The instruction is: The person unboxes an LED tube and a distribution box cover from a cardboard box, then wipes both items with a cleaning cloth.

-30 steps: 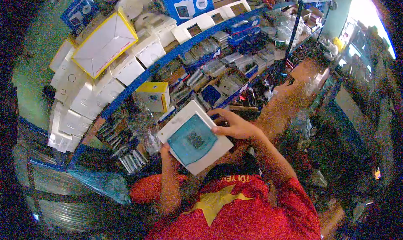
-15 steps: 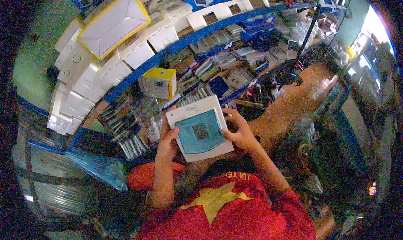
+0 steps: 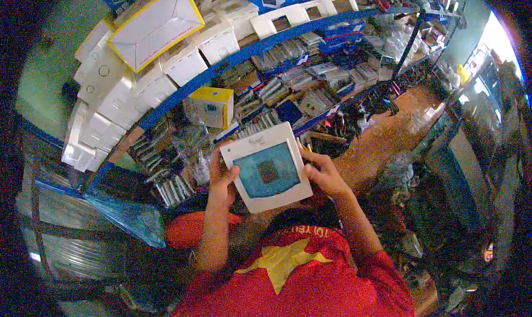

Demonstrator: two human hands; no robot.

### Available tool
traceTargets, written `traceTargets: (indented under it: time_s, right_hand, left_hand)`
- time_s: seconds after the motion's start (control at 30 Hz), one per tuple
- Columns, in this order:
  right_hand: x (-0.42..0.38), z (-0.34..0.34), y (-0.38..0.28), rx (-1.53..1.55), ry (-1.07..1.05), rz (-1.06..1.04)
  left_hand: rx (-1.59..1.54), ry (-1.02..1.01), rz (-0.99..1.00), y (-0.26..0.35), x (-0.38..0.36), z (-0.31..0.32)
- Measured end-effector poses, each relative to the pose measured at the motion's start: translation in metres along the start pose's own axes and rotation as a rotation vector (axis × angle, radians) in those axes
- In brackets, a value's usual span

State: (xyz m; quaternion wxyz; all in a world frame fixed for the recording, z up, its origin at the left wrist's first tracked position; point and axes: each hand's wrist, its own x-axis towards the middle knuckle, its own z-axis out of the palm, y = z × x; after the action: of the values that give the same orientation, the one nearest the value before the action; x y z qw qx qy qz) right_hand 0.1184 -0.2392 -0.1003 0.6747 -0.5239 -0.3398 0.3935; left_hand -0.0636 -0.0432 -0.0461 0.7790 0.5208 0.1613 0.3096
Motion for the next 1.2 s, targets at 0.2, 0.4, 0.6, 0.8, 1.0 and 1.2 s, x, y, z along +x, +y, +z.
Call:
traceTargets:
  time_s: [0.2, 0.4, 0.6, 0.8, 1.0, 1.2]
  right_hand:
    - [-0.004, 0.007, -0.007, -0.156, 0.079, 0.041]
    - [-0.007, 0.014, -0.024, -0.197, 0.101, 0.082]
    - [-0.009, 0.012, -0.013, -0.089, 0.128, 0.039]
    - [-0.012, 0.011, -0.010, -0.189, 0.167, 0.032]
    - [-0.016, 0.002, 0.007, -0.129, 0.216, 0.084]
    - [-0.020, 0.016, -0.005, -0.078, 0.164, 0.024]
  left_hand:
    - [0.074, -0.013, 0.071, 0.001, -0.001, 0.007]
    - [0.125, 0.023, 0.088, -0.005, -0.004, 0.015]
    - [0.175, 0.035, 0.160, -0.013, 0.002, 0.022]
    - [0.125, 0.047, 0.106, -0.007, -0.001, 0.034]
    - [0.172, 0.073, 0.154, -0.024, 0.003, 0.032]
    - [0.229, -0.009, 0.136, -0.005, -0.005, 0.035]
